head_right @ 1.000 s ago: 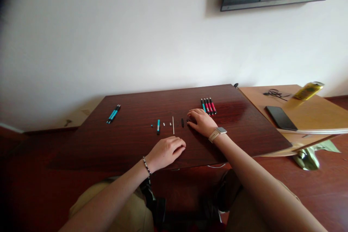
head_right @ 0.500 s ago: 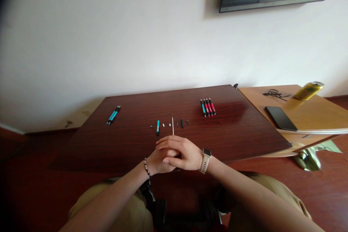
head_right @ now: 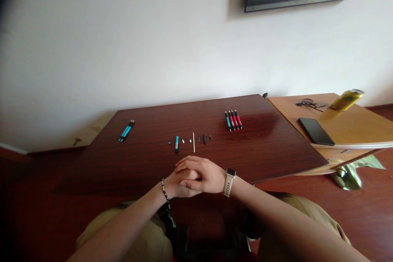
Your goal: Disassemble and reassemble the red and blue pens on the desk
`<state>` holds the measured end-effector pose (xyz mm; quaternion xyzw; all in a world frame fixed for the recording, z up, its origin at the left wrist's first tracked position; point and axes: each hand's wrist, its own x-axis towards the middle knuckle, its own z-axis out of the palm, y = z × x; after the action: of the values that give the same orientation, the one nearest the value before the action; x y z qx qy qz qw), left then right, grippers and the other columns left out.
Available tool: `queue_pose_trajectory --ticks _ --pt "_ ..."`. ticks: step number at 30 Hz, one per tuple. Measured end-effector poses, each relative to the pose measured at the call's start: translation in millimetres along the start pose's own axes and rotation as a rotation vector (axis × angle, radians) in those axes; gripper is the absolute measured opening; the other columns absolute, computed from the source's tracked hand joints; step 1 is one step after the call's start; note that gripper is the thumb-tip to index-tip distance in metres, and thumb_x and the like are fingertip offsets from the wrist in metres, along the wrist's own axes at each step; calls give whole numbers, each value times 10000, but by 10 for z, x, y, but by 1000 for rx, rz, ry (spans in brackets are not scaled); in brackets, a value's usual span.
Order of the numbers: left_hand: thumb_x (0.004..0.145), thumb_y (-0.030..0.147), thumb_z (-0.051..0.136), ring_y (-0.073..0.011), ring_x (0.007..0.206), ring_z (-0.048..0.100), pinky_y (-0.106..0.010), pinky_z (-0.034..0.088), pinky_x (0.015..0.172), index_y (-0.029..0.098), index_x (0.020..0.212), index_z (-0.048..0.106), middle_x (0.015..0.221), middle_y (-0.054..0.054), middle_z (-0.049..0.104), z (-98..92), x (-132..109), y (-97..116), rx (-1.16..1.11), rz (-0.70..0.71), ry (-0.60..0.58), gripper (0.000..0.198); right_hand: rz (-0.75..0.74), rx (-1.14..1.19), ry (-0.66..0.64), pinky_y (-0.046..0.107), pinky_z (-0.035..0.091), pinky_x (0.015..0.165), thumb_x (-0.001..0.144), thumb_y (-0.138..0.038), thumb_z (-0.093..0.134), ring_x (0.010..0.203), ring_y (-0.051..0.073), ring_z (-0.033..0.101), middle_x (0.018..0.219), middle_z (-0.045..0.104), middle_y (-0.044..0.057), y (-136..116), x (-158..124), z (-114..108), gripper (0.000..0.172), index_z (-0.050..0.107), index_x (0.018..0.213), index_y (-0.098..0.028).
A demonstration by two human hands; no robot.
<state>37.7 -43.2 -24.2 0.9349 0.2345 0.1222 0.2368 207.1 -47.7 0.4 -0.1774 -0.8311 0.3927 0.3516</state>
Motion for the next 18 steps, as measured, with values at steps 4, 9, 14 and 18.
queue_pose_trajectory --ticks 4,9,14,18 --pt "865 176 688 -227 977 728 -316 590 866 158 928 764 959 -74 785 -20 -5 20 4 -23 8 101 -7 1 0 444 522 1102 966 -314 706 1249 252 656 1338 685 128 -5 8 -3 371 662 1319 -210" --pt "861 175 679 -237 982 733 -327 600 856 156 963 777 979 -83 792 51 -11 -24 23 -36 28 143 4 -3 -5 449 519 1107 930 -238 703 1254 253 653 1348 681 117 -6 6 -3 387 660 1314 -223" --pt "859 171 658 -240 984 739 -330 606 860 138 999 780 1021 -101 796 94 -11 -61 21 -35 18 189 9 -5 -4 457 516 1112 881 -179 695 1253 256 652 1348 681 109 -8 9 -2 422 662 1299 -226" --pt "854 142 628 -226 940 741 -313 600 826 150 972 777 977 -84 798 88 -15 -68 -1 -48 -17 191 10 -3 -2 467 517 1111 855 -156 680 1248 261 655 1351 680 103 -9 13 5 443 663 1291 -235"
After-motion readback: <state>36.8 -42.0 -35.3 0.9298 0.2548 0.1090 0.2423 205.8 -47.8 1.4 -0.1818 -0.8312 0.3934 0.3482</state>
